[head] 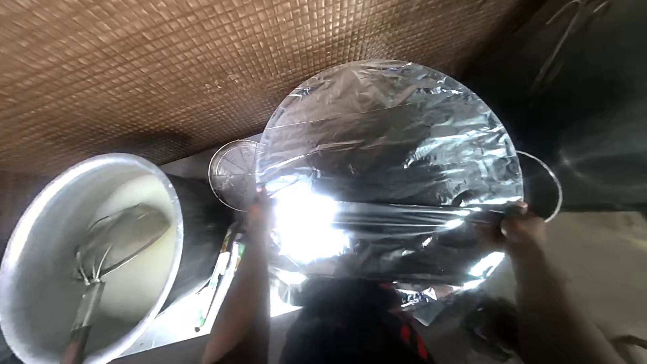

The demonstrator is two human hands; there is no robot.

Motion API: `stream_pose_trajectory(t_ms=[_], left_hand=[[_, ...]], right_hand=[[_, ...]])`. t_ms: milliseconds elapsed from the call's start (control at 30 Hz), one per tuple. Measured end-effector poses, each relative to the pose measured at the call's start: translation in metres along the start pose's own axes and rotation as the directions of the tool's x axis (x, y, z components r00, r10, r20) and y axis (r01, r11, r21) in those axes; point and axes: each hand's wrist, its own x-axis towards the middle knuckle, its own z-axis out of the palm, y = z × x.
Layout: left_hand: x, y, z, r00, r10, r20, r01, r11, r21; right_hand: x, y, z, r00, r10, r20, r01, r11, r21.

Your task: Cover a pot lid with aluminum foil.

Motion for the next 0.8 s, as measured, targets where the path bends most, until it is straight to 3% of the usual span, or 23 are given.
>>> stream_pose_trajectory(t_ms=[167,267,333,400,433,500,567,600,667,700,733,800], left_hand=[[0.006,-0.014,0.011,0.999,-0.022,0.046,0.039,0.907,-0.418],[0.016,-0.023,0.018,0.986,-0.091,0.139,0.161,0.739,-0.655],[0.021,-0.026,0.018,0.986,-0.105,0.128,0.164,0.717,-0.678],[0.014,-0.027,0.004,0.991,-0.127,-0.034,0.081,0.795,-0.602],[0.004,-0.033,-0.009,0.984,-0.098,-0.146,0.005,0.846,-0.533],[-0.019,-0.055,-0.015,0.894,0.05,-0.445,-0.249,0.882,-0.4],[-0.072,-0.075,-0.009,0.844,0.215,-0.492,-0.431,0.818,-0.382],[-0.108,-0.082,-0.004,0.884,0.222,-0.412,-0.412,0.786,-0.46],[-0.169,-0.093,0.009,0.993,0.009,-0.114,-0.091,0.673,-0.734],[-0.186,-0.098,0.016,0.992,-0.121,0.043,0.106,0.575,-0.811],[-0.192,-0.103,0.024,0.954,-0.24,0.177,0.274,0.469,-0.84],[-0.193,-0.102,0.033,0.855,-0.319,0.408,0.499,0.294,-0.815]], right_hand=[[-0.002,-0.003,0.0,0.999,-0.036,-0.022,0.035,0.998,-0.053],[0.0,-0.001,-0.003,0.996,0.044,0.077,-0.062,0.967,0.247],[0.003,0.005,-0.009,0.978,0.109,0.175,-0.185,0.844,0.503],[-0.006,0.011,-0.026,0.985,0.089,0.145,-0.156,0.82,0.551],[-0.014,0.021,-0.033,0.996,0.072,0.058,-0.092,0.84,0.534],[-0.049,0.04,-0.042,0.988,-0.005,-0.152,0.066,0.913,0.401],[-0.111,0.055,-0.05,0.989,-0.078,-0.128,0.116,0.938,0.327],[-0.143,0.063,-0.047,0.994,-0.076,-0.074,0.096,0.942,0.322],[-0.193,0.082,-0.03,0.999,-0.006,0.053,-0.013,0.933,0.36],[-0.208,0.088,-0.02,0.994,0.047,0.1,-0.082,0.919,0.385],[-0.218,0.09,-0.011,0.985,0.101,0.138,-0.151,0.893,0.424],[-0.221,0.088,0.003,0.959,0.184,0.217,-0.276,0.782,0.558]])
